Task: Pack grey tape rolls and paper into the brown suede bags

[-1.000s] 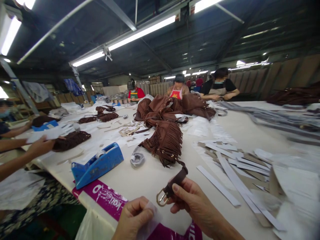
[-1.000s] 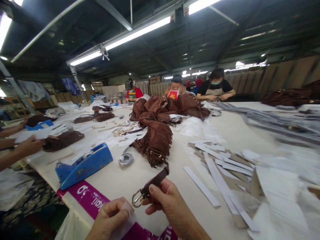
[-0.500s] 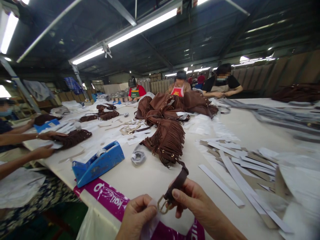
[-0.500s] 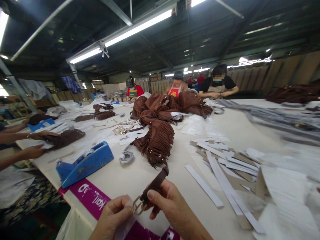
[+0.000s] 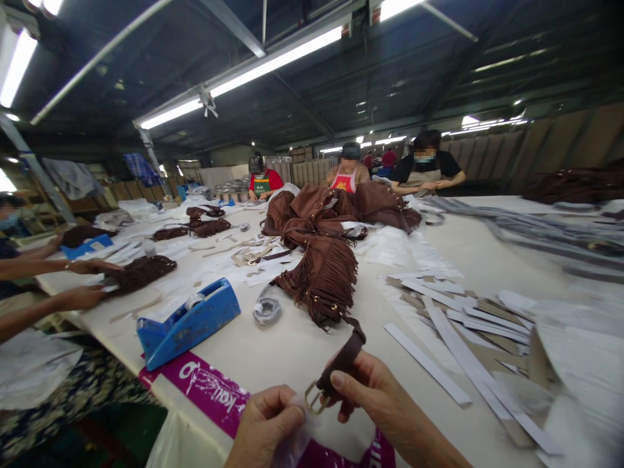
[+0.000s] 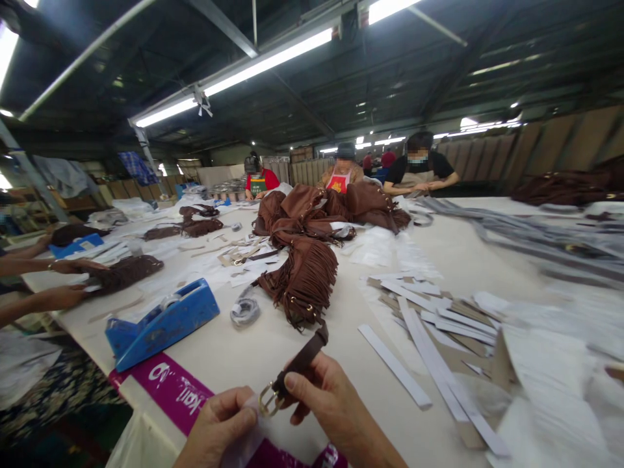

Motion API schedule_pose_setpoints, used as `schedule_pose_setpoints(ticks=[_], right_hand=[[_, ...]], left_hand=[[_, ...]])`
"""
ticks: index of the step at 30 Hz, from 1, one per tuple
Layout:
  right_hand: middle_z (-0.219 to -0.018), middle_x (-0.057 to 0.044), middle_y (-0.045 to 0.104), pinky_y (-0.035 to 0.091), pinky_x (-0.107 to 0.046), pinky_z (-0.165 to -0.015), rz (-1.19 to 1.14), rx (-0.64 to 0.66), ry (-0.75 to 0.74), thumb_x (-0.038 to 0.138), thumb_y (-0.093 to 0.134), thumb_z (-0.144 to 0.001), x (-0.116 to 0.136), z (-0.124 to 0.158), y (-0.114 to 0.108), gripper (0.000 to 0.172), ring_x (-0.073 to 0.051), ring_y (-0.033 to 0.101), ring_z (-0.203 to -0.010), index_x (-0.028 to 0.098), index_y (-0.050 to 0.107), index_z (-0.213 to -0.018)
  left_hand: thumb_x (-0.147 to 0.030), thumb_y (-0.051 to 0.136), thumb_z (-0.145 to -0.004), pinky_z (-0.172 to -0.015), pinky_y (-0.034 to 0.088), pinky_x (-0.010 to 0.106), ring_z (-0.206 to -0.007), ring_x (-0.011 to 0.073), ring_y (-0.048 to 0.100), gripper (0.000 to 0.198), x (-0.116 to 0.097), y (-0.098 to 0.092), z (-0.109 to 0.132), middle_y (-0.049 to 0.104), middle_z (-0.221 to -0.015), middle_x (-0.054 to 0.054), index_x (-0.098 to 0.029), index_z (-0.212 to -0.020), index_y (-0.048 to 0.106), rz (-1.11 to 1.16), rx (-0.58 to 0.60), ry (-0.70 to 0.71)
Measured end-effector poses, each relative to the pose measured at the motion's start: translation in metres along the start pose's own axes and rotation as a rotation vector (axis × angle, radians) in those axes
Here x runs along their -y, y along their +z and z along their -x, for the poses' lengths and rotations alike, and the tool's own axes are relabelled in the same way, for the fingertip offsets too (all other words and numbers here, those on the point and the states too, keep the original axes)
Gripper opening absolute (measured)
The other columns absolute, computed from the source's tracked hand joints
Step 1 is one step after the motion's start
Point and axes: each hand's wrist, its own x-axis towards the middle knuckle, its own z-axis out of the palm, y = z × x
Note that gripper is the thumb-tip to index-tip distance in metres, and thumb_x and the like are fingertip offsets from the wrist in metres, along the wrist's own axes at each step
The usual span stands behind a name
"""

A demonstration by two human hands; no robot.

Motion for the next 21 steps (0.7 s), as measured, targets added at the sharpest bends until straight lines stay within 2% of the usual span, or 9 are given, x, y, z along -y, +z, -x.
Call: schedule_pose_setpoints(ticks=[10, 15, 18, 21], right_hand=[[-0.073, -0.007, 0.068, 0.05, -0.025, -0.052, -0.018, 0.016, -0.017, 0.05, 0.071, -0.073, 0.001, 0.0, -0.001, 0.04, -0.017, 0.064, -0.067, 0.013, 0.06, -0.082], [-0.074, -0.007, 0.069, 0.05, -0.025, -0.052, -0.014, 0.013, -0.008, 0.05, 0.071, -0.072, -0.002, -0.001, -0.001, 0.041, -0.017, 0.064, -0.067, 0.013, 0.059, -0.084], [-0.073, -0.006, 0.068, 0.048, -0.025, -0.051, 0.03, -0.001, 0.001, 0.05, 0.073, -0.07, -0.003, -0.001, -0.002, 0.042, -0.017, 0.063, -0.066, 0.012, 0.059, -0.084], [-0.072, -0.005, 0.067, 0.046, -0.024, -0.052, 0.073, -0.014, -0.011, 0.049, 0.072, -0.071, -0.003, -0.002, -0.004, 0.04, -0.016, 0.062, -0.065, 0.012, 0.06, -0.083]], left_hand=[[-0.031, 0.087, -0.054, -0.051, 0.032, 0.021, -0.05, 0.0104, 0.051, 0.029, -0.007, 0.01, 0.005, 0.063, -0.053, 0.004, -0.011, -0.058, 0.067, -0.024, 0.001, -0.001], [-0.033, 0.089, -0.051, -0.059, 0.041, 0.024, -0.054, 0.0124, 0.055, 0.029, -0.004, 0.011, 0.005, 0.066, -0.058, 0.005, -0.011, -0.06, 0.071, 0.008, 0.021, 0.02], [-0.039, 0.088, -0.052, -0.046, 0.034, 0.02, -0.042, 0.0075, 0.046, 0.034, -0.004, 0.009, 0.004, 0.06, -0.048, 0.002, -0.011, -0.058, 0.069, -0.095, -0.028, -0.038], [-0.047, 0.087, -0.052, -0.038, 0.029, 0.019, -0.039, 0.0079, 0.044, 0.041, -0.006, 0.011, 0.004, 0.062, -0.051, 0.004, -0.011, -0.063, 0.071, -0.196, -0.054, -0.094]])
